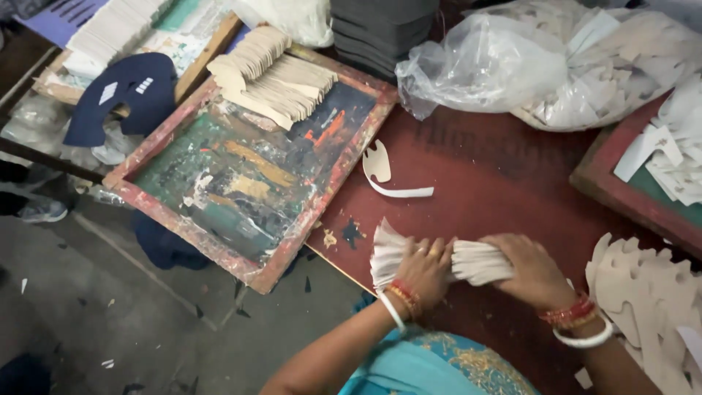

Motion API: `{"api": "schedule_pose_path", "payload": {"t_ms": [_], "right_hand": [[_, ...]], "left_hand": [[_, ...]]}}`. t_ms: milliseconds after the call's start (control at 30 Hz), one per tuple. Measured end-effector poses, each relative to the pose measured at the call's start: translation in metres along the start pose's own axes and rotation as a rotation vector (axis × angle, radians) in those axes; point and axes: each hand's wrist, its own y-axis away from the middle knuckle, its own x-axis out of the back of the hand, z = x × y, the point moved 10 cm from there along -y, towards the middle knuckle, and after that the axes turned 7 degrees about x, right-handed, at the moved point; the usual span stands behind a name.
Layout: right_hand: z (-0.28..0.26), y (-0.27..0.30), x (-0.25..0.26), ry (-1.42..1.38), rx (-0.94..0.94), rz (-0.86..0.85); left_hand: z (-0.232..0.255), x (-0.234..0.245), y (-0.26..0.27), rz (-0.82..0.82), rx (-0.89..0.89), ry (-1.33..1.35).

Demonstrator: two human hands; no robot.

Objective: The person sits at a cluttered workbench and sorts through a pile of white, irregularly shaped paper cutouts. They pick up the pieces, separate them, and stack them into neat piles on the table.

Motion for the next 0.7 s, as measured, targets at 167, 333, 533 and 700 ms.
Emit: {"api": "schedule_pose_path", "payload": {"t_ms": [167,333,533,700], "right_hand": [[0.040,0.012,-0.032,-0.121,-0.013,0.017],[0.019,0.007,-0.027,-0.332,0.170,0.166],[0.015,0.011,0.017,-0.470,-0.262,0.066],[0.008,-0.005,0.001,-0.122,0.250,0.201]], "left_hand": [[-0.048,0.029,0.032,-0.175,0.167,0.016],[-0.064,0.034,0.030,0.027,0.070,0.061],[-0.058,0.075,0.007,-0.123,0.073,-0.022],[-0.057,0.072,0.020,0.182,0.025,-0.118]]}}
